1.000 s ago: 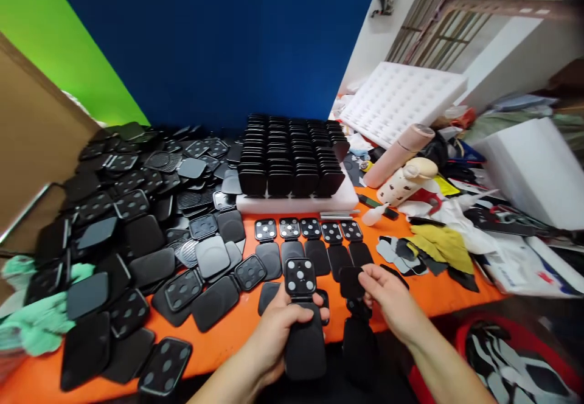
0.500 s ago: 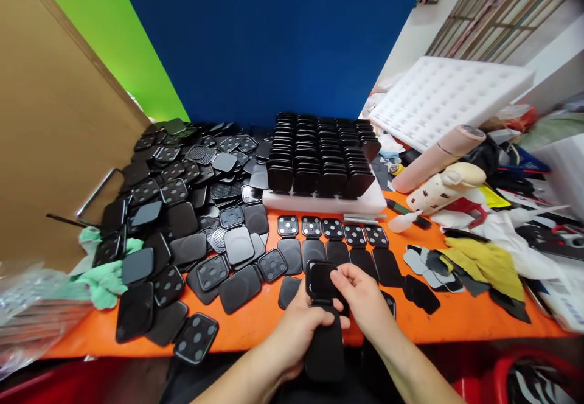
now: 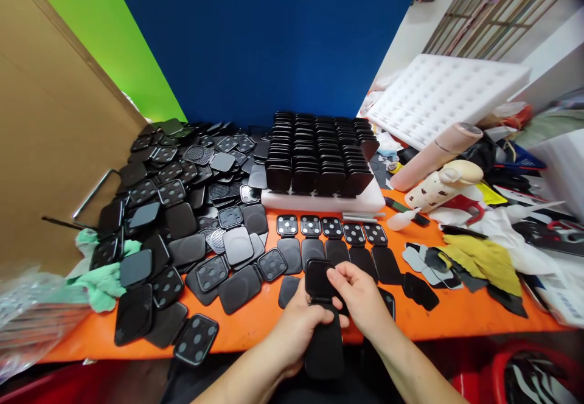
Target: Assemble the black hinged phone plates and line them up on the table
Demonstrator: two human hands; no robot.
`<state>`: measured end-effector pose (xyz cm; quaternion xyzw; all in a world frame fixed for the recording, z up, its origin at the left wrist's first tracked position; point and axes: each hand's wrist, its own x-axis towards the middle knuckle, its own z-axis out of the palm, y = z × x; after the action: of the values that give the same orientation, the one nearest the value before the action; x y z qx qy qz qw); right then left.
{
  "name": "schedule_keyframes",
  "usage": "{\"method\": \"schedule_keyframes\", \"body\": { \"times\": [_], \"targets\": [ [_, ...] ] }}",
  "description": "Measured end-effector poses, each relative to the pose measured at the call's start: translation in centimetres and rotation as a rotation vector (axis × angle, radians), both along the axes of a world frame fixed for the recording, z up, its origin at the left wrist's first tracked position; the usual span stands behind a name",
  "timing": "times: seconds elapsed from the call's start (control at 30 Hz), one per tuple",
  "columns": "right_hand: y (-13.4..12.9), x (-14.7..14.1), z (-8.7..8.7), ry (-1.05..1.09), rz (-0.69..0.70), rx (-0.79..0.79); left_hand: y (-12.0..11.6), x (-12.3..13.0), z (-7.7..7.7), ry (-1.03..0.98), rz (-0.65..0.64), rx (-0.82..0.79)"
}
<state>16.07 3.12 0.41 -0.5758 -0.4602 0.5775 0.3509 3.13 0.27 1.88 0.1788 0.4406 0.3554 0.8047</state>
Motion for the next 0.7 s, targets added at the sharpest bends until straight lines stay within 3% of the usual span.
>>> {"method": "schedule_keyframes", "body": {
  "times": [0.4,0.7],
  "targets": [
    [-0.26,-1.03,0.44,-0.041,-0.046,-0.039,0.11,0.06,-0.22,0.033,0.015,0.027],
    [0.2,-0.51,0.41,-0.231,0.054,0.065,-0.03,0.06,-0.77,0.063,-0.003,0.036]
  ]
}}
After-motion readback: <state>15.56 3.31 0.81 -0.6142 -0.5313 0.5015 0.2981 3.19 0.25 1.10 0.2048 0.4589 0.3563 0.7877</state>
